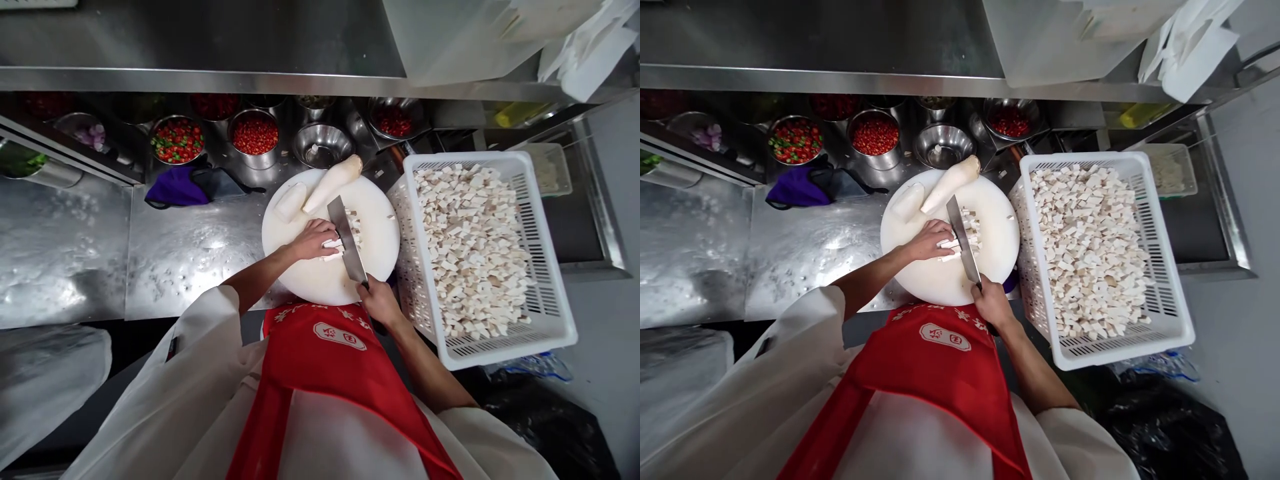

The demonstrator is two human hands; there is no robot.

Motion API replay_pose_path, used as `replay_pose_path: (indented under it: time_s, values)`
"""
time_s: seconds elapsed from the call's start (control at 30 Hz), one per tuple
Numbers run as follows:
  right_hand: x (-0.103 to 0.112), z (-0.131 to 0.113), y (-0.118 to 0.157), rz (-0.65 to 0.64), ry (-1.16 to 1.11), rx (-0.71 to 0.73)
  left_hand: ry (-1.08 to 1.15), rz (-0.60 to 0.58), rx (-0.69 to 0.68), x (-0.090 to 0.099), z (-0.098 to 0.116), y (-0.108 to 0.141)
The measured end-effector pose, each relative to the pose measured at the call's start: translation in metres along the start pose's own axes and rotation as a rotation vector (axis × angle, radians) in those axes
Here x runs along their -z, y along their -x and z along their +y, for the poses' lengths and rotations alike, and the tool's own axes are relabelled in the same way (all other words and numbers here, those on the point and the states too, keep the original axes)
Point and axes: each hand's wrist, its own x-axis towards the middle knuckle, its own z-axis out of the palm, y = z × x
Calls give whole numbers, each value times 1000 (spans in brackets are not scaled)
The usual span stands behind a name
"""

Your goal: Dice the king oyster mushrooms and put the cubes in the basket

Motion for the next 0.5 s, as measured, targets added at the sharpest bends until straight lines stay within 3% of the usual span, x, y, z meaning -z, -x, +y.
replay_pose_path:
  time_s: [0.1,0.3,0.4,0.5]
  values:
    - [2,-1,15,29,-1,2,29,36,4,6,-1,7]
    - [35,-11,58,-1,-14,66,30,82,1,13,-4,13]
    - [38,-12,54,-68,9,61,38,27,-17,8,-6,9]
    - [22,-10,32,-71,54,37,35,4,-24,4,-7,5]
